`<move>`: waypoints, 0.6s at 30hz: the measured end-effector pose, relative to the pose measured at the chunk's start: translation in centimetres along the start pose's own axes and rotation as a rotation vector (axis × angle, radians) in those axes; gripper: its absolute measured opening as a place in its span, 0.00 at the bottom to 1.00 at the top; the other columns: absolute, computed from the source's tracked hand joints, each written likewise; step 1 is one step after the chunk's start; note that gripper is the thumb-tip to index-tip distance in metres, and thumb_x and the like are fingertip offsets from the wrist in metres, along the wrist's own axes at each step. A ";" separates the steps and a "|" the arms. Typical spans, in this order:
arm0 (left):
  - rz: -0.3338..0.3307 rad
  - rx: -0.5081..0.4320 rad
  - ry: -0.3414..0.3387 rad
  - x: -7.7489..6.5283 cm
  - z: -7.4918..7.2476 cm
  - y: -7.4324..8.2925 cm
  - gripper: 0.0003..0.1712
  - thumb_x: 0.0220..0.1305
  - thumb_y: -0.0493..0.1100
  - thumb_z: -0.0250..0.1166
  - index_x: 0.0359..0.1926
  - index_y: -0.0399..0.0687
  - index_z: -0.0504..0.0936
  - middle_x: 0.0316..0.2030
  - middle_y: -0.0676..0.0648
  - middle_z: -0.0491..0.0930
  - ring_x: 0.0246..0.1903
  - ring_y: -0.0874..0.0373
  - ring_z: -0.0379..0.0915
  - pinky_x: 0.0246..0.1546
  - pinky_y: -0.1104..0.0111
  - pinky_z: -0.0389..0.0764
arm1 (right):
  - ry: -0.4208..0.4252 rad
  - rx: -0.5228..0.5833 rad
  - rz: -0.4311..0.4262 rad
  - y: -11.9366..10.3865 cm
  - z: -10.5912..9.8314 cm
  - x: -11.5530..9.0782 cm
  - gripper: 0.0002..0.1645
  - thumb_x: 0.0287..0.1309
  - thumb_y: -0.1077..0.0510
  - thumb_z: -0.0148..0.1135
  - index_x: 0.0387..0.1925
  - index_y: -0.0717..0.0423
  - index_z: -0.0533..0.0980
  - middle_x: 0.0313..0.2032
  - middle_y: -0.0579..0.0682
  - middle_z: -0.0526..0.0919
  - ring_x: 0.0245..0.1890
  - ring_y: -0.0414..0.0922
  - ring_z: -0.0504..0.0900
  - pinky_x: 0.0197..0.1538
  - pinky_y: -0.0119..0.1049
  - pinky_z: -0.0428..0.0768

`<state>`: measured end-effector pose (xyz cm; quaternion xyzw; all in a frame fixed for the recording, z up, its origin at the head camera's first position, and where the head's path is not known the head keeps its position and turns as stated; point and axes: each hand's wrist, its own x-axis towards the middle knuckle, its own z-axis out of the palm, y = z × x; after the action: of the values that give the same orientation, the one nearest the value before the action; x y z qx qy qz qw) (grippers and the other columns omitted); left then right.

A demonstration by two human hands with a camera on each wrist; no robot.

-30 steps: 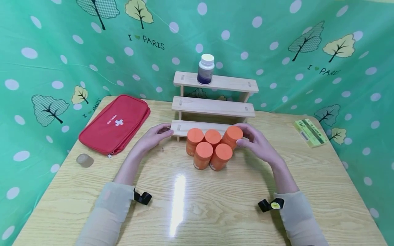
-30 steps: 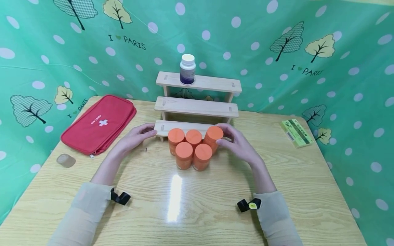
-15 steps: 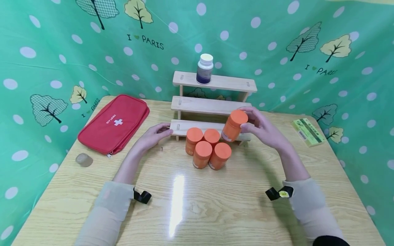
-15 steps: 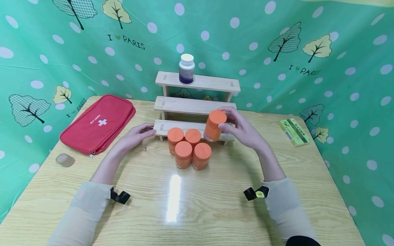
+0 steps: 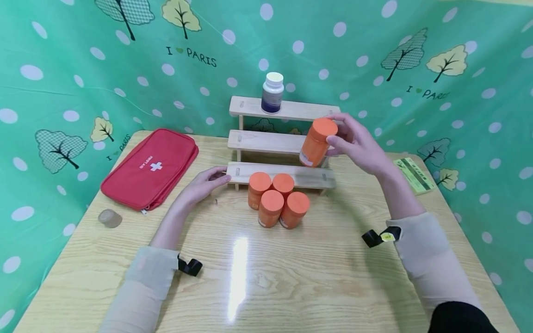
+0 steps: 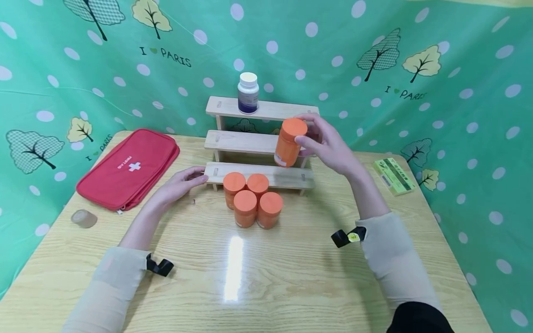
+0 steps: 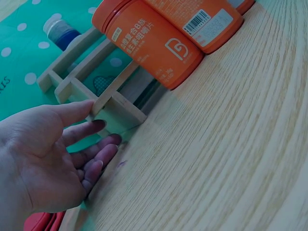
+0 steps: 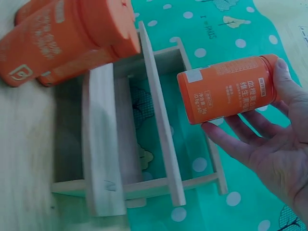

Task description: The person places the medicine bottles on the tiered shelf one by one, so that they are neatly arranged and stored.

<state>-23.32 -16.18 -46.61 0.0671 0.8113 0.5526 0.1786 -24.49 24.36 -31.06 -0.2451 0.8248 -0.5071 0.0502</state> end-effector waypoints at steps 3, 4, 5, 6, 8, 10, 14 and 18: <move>-0.006 0.001 -0.001 -0.1 0.0 0.1 0.38 0.76 0.57 0.59 0.78 0.45 0.62 0.69 0.35 0.71 0.70 0.41 0.64 0.68 0.50 0.67 | 0.004 -0.014 0.009 -0.6 -0.6 0.8 0.25 0.76 0.56 0.56 0.70 0.48 0.65 0.57 0.50 0.81 0.53 0.45 0.83 0.46 0.39 0.88; -0.006 0.003 -0.001 -0.2 0.0 0.1 0.38 0.76 0.57 0.59 0.78 0.44 0.62 0.69 0.35 0.70 0.70 0.41 0.64 0.69 0.49 0.67 | 0.006 -0.014 0.010 -0.8 -0.8 1.1 0.25 0.76 0.55 0.56 0.70 0.47 0.65 0.57 0.51 0.80 0.54 0.45 0.83 0.47 0.40 0.88; -0.007 0.002 -0.002 -0.2 0.0 0.1 0.39 0.76 0.57 0.59 0.78 0.44 0.62 0.69 0.35 0.70 0.70 0.41 0.64 0.69 0.49 0.66 | 0.009 -0.011 0.013 -1.0 -1.0 1.4 0.25 0.76 0.55 0.56 0.70 0.47 0.65 0.58 0.51 0.80 0.55 0.45 0.83 0.47 0.39 0.88; -0.007 0.000 -0.003 -0.2 0.0 0.1 0.38 0.76 0.57 0.59 0.78 0.44 0.62 0.69 0.35 0.70 0.71 0.41 0.64 0.70 0.48 0.66 | 0.013 -0.009 0.015 -1.2 -1.1 1.8 0.25 0.76 0.55 0.55 0.70 0.46 0.65 0.58 0.52 0.80 0.55 0.46 0.83 0.47 0.38 0.88; -0.005 0.000 -0.007 -0.2 0.0 0.2 0.38 0.76 0.57 0.59 0.78 0.44 0.62 0.69 0.35 0.70 0.71 0.41 0.63 0.70 0.48 0.65 | 0.022 -0.006 0.021 -1.6 -1.5 2.4 0.24 0.76 0.54 0.55 0.69 0.45 0.66 0.59 0.52 0.80 0.56 0.46 0.83 0.46 0.37 0.88; -0.004 0.002 -0.009 -0.2 0.0 0.2 0.38 0.76 0.56 0.59 0.78 0.43 0.62 0.69 0.35 0.70 0.71 0.41 0.63 0.71 0.47 0.65 | 0.032 -0.010 0.030 -2.0 -1.9 3.0 0.25 0.76 0.53 0.56 0.69 0.44 0.66 0.59 0.52 0.79 0.57 0.46 0.82 0.46 0.36 0.88; 0.000 0.007 -0.008 -0.2 -0.1 0.2 0.38 0.76 0.56 0.59 0.78 0.42 0.61 0.69 0.34 0.70 0.71 0.41 0.63 0.71 0.48 0.65 | 0.044 -0.016 0.043 -2.6 -2.6 4.2 0.26 0.75 0.52 0.57 0.70 0.43 0.65 0.60 0.53 0.78 0.59 0.48 0.80 0.47 0.38 0.88; -0.001 0.001 -0.006 -0.1 -0.1 0.2 0.38 0.76 0.55 0.59 0.78 0.43 0.62 0.70 0.34 0.70 0.71 0.40 0.64 0.72 0.48 0.64 | 0.063 -0.029 0.066 -2.8 -3.2 5.4 0.26 0.75 0.50 0.57 0.70 0.41 0.64 0.63 0.54 0.76 0.62 0.51 0.78 0.48 0.41 0.87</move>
<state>-23.27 -16.23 -46.38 0.0683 0.8111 0.5518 0.1813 -29.29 23.46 -26.18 -0.2024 0.8409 -0.5006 0.0373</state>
